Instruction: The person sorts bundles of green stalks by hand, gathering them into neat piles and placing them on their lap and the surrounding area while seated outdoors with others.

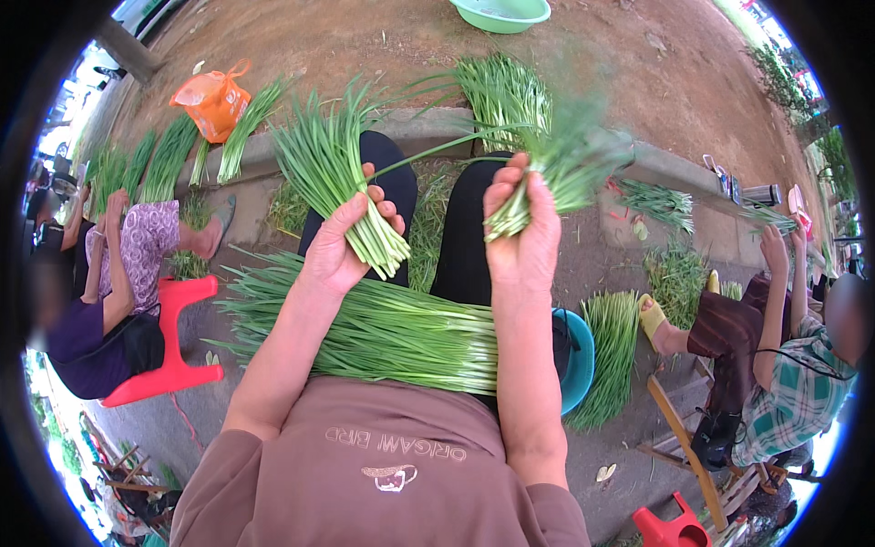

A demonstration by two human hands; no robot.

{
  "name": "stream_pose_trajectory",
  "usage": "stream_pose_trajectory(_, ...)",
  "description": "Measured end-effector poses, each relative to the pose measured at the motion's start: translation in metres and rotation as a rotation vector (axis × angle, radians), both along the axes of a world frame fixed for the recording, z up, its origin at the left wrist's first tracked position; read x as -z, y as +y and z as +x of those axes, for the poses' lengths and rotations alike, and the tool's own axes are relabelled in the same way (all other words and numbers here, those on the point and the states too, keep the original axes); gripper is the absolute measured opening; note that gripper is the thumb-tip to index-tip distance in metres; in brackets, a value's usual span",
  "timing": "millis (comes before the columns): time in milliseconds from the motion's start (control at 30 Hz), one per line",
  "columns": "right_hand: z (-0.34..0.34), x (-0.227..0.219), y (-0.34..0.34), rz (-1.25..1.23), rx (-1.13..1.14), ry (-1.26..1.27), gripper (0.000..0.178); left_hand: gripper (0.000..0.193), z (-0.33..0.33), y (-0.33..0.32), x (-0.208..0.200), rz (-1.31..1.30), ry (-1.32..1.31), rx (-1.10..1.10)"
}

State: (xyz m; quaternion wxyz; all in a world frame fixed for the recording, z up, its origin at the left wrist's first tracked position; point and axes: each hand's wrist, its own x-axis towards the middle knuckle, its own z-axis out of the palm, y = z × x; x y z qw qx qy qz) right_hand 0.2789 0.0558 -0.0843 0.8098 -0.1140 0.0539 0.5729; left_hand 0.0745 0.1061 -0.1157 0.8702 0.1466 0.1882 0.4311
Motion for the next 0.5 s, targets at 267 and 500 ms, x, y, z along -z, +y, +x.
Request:
stream_pose_trajectory(267,0.010,0.010,-0.006,0.114,-0.131,0.035,0.024,0.046,0.003,-0.001,0.001,0.011,0.027,-0.032)
stream_pose_trajectory(500,-0.028,0.002,-0.008,-0.165,-0.424,-0.971,0.018,0.048,0.014,-0.009,-0.004,0.154,0.378,-0.058)
